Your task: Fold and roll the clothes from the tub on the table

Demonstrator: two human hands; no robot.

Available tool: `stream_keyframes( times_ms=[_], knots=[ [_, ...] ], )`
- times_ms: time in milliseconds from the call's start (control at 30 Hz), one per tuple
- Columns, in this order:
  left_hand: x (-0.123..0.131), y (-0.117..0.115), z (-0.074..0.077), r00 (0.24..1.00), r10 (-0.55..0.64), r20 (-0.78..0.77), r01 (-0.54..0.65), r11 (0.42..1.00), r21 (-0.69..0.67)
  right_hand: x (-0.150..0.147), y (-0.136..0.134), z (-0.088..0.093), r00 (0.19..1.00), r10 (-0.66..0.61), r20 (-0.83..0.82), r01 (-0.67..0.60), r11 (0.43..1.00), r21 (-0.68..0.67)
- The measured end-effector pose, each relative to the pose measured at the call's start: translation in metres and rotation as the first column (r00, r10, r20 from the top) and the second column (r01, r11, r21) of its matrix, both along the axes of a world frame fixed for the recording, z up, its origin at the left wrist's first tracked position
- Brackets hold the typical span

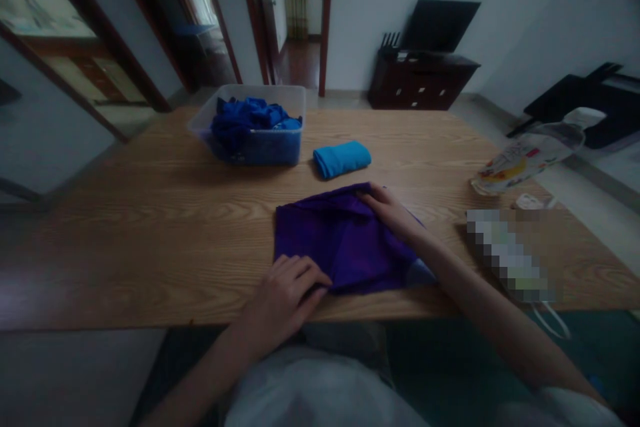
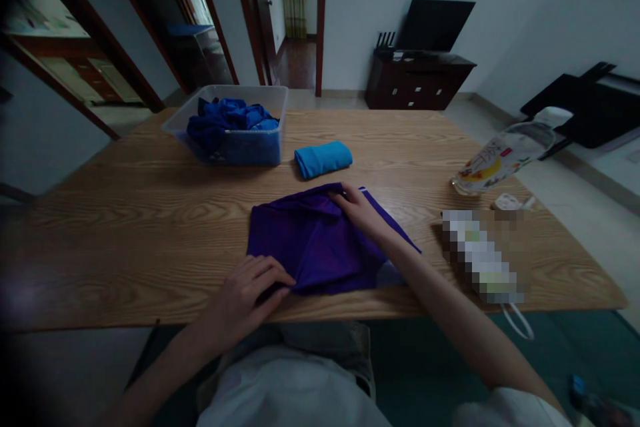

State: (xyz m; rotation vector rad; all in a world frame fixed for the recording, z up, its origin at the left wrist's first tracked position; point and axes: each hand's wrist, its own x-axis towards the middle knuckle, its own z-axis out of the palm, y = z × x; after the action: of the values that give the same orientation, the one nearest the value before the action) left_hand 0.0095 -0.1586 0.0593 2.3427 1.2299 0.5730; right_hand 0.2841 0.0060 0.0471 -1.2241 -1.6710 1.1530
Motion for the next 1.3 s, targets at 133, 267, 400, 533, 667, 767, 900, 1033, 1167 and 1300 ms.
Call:
stream_keyframes(
  times_ms=[133, 267, 400, 533, 667, 767, 900, 1033, 1167, 1300],
  knots=[
    [0.036, 0.01, 0.012, 0.993, -0.071, -0.096, 0.077, 0.995, 0.067, 0.022, 0.017, -0.008, 0.998, 0.009, 0.058, -0.005, 0.998, -0.066],
    [0.088, 0.017, 0.005, 0.958, -0.164, -0.235, 0.197, 0.973, 0.123, 0.062, 0.027, -0.005, 0.971, -0.073, 0.228, 0.087, 0.995, -0.053],
    [0.117, 0.024, -0.01, 0.943, -0.211, -0.256, 0.255, 0.955, 0.151, 0.092, 0.009, 0.003, 0.947, -0.133, 0.294, 0.159, 0.985, -0.065],
    [0.102, 0.019, -0.021, 0.956, -0.153, -0.25, 0.189, 0.974, 0.127, 0.105, -0.021, 0.005, 0.921, 0.007, 0.39, -0.001, 1.0, -0.015],
    [0.069, 0.001, -0.029, 0.98, -0.128, -0.151, 0.143, 0.985, 0.094, 0.102, -0.028, -0.004, 0.901, 0.029, 0.433, -0.071, 0.994, 0.081],
    [0.049, -0.009, -0.036, 0.987, -0.143, -0.066, 0.149, 0.985, 0.088, 0.092, -0.015, -0.015, 0.901, -0.043, 0.431, -0.027, 0.988, 0.155],
    [0.036, -0.007, -0.039, 0.976, -0.212, -0.05, 0.216, 0.972, 0.091, 0.087, 0.009, -0.019, 0.905, -0.119, 0.408, 0.054, 0.984, 0.167],
    [0.033, 0.001, -0.034, 0.966, -0.241, -0.087, 0.251, 0.959, 0.132, 0.103, 0.024, -0.008, 0.9, -0.127, 0.416, 0.086, 0.989, 0.117],
    [0.035, 0.008, -0.032, 0.959, -0.268, -0.097, 0.281, 0.945, 0.168, 0.131, 0.017, 0.003, 0.898, -0.104, 0.428, 0.089, 0.994, 0.056],
    [0.033, 0.011, -0.037, 0.964, -0.244, -0.107, 0.258, 0.954, 0.149, 0.144, -0.002, -0.003, 0.872, -0.183, 0.455, 0.157, 0.983, 0.095]
  ],
)
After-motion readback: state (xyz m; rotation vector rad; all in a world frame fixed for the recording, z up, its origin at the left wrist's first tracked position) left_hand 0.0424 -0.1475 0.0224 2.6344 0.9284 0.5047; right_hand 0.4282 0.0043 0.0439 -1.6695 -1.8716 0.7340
